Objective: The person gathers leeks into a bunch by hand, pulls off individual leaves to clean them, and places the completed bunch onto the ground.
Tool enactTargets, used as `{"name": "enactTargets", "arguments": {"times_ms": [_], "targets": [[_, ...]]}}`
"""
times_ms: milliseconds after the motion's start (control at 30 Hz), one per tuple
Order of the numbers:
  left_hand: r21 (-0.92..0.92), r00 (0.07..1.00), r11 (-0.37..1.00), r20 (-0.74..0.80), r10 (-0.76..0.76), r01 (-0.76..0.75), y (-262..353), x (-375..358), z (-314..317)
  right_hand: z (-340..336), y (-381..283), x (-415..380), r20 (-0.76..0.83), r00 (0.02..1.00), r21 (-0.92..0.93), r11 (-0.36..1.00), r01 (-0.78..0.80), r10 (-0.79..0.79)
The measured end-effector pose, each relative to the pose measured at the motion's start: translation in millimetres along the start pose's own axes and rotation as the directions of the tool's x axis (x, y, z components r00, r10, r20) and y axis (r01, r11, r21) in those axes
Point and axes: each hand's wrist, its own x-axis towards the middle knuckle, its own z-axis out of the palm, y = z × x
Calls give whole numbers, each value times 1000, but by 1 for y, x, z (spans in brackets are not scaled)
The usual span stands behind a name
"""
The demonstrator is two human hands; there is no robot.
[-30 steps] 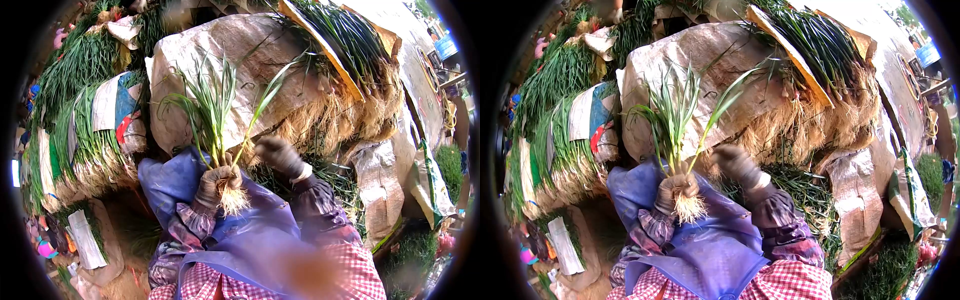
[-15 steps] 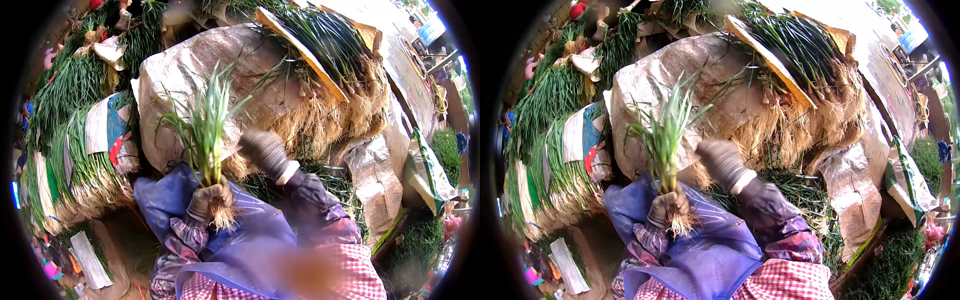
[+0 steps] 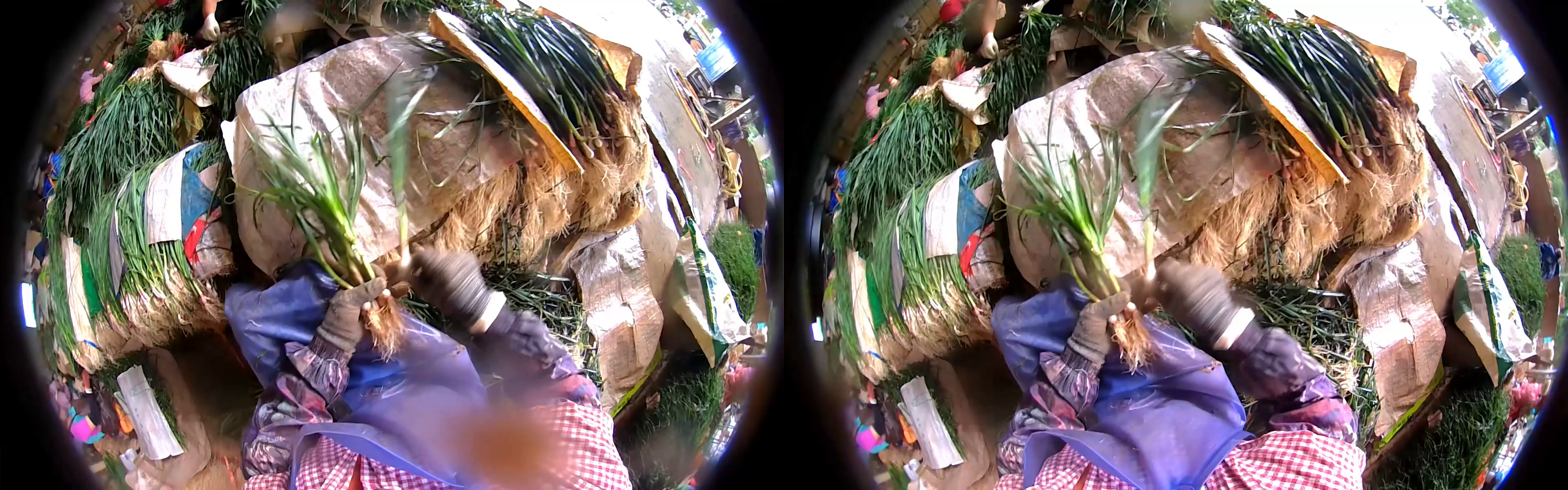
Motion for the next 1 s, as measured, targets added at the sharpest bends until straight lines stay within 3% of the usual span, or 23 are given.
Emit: {"name": "enactTargets", "arguments": {"times_ms": [67, 133, 200, 233, 267, 333, 367, 400, 467, 533, 567, 600, 633, 667, 700, 733, 767, 800, 833, 900, 933, 967, 1000], "targets": [[257, 996, 966, -85, 5, 18, 2, 4, -9, 17, -18, -18, 50, 992, 192, 976, 107, -118], [181, 998, 982, -16, 53, -49, -1, 3, -13, 20, -6, -17, 149, 989, 510, 857, -66, -13], [176, 998, 983, -20, 56, -51, -2, 5, -19, 16, 7, -8, 177, 962, 833, 490, -258, 206], [33, 980, 999, 200, -5, -2, 3, 2, -9, 13, 10, 2, 134, 953, 871, 426, -243, 270], [-94, 961, 995, 276, 11, 15, -1, 3, -9, -2, 5, 16, 98, 946, 671, 681, -291, 308], [1, 987, 1000, 158, -26, 26, 3, -10, -6, 14, 2, 37, 252, 913, 700, 591, -400, 320], [-64, 974, 997, 226, -36, 51, 3, -10, -8, 22, -5, 44, 199, 957, 772, 568, -286, 213], [-126, 955, 989, 293, -40, 79, 2, -8, -12, 23, -9, 49, 439, 866, 785, 367, -499, 240], [-244, 897, 961, 441, -9, 130, 2, -5, -17, 33, -14, 45, 525, 843, 829, 156, -537, 116], [-242, 941, 968, 338, 21, 65, 1, -11, -18, 56, -21, 32, 301, 934, 911, 232, -342, 194], [-243, 941, 970, 328, 81, 1, 1, -9, -22, 56, -17, 25, 173, 983, 618, 770, -159, 65], [-338, 924, 941, 358, 138, -10, 0, -4, -22, 54, -12, 15, 236, 971, 208, 975, -80, 29], [-340, 927, 940, 341, 154, -31, 1, -3, -19, 48, -11, 6, 299, 954, -230, 970, 79, -7], [-344, 930, 937, 323, 175, -57, 1, -3, -17, 31, 0, 9, 191, 957, -98, 966, 239, -217], [-336, 902, 939, 379, 206, -73, -3, 3, -25, 15, 4, 12, 273, 958, -345, 938, 11, 89], [-312, 923, 946, 332, 195, -88, -2, 1, -22, 5, 34, 12, 20, 995, -323, 942, -88, 100], [-284, 942, 954, 281, 182, -99, 1, -4, -16, -3, 68, 22, -253, 954, -333, 911, -242, 161], [-255, 958, 961, 230, 169, -108, 1, -7, -12, -22, 101, 34, -535, 845, -282, 940, -195, 15], [-220, 956, 972, 258, 141, -84, 1, -5, -16, -49, 110, 50, -613, 784, -382, 835, -396, 91], [-190, 956, 982, 284, 79, -25, 3, -5, -15, -87, 127, 64, -562, 764, -436, 671, -600, 318], [-175, 954, 985, 294, 53, -1, 3, -5, -14, -97, 130, 68, -393, 785, -430, 659, -617, 479], [-160, 963, 986, 254, 85, -45, 0, -2, -17, -99, 129, 74, -129, 682, -311, 623, -718, 720], [-164, 967, 986, 254, 8, 35, 0, -3, -21, -86, 122, 70, -122, 719, -277, 672, -687, 684]]}}
